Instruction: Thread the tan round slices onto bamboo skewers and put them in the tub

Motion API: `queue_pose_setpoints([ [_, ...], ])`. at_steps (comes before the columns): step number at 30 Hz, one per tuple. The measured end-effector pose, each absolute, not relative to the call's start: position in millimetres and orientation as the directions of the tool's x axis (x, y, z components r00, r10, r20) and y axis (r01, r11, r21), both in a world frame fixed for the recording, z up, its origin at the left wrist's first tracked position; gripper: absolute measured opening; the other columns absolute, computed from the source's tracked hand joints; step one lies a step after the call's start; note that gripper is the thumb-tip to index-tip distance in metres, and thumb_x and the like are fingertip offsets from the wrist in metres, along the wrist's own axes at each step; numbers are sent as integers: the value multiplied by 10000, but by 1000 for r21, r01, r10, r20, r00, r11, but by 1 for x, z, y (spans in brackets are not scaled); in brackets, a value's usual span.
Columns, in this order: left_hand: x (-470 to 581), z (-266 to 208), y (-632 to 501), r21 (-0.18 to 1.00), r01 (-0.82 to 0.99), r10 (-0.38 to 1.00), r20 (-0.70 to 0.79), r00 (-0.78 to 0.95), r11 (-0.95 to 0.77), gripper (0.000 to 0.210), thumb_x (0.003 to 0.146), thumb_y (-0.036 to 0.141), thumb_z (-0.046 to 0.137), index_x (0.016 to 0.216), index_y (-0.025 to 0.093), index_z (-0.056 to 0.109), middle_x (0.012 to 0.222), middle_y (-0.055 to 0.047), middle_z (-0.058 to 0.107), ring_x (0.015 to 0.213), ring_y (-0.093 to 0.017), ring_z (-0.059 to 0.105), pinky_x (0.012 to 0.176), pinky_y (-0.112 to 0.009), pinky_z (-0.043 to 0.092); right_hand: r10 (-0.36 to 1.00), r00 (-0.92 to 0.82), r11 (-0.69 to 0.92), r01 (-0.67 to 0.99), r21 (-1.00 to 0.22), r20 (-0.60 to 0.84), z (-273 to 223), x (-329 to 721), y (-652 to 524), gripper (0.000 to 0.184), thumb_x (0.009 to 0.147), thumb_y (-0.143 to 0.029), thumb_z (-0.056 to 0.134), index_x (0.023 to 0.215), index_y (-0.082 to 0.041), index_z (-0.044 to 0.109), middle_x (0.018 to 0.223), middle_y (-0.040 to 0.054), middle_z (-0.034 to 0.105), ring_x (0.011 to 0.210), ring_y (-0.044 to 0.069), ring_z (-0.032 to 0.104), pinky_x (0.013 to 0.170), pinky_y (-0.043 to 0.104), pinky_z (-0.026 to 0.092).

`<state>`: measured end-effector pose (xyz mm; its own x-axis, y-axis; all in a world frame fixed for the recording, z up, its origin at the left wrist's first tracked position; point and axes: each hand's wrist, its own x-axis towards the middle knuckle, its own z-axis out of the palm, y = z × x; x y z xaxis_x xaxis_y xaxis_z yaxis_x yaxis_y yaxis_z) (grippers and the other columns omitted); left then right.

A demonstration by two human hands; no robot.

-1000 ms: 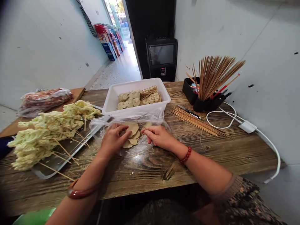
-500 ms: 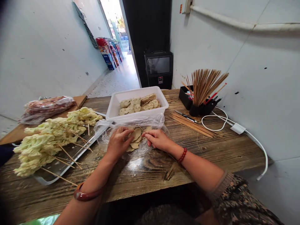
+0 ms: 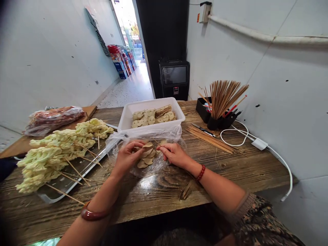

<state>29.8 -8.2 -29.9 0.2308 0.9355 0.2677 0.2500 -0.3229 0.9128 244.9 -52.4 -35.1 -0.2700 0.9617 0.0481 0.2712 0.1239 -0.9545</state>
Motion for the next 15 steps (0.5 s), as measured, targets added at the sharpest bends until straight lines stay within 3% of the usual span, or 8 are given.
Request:
queue_pose_setpoints([
  [2,30,-26,-11,995,39,967,81,241,-93,233,714,364,749,793,172,642,790,-31,672,698,-160,622,629,-271,488,962,-255,172,280,-944,100,-29,245,-56,418,962,-431,449,1068,-121,708,560,-35,529,434,75,411,458,203,336],
  [6,30,-19,-17,968,-176,944,-120,307,180,340,665,385,805,862,183,615,673,16,643,552,-127,603,462,-199,403,942,-240,297,282,-912,233,-16,243,-66,413,949,-412,479,1033,-105,742,599,-13,506,526,99,418,516,224,349],
  [11,25,-15,-18,933,-269,943,-155,294,237,353,626,297,846,916,169,691,768,-7,691,585,-95,589,489,-181,405,947,-295,185,178,-967,127,-9,239,-76,406,950,-376,497,1219,-129,674,580,-45,426,489,82,331,470,213,285],
  [15,23,-15,-17,931,-279,941,-145,307,234,370,598,269,861,921,150,726,796,-39,713,614,-110,603,538,-206,432,928,-367,112,134,-985,56,-11,236,-79,462,966,-354,479,1373,-147,548,583,-51,473,478,75,349,470,202,301],
])
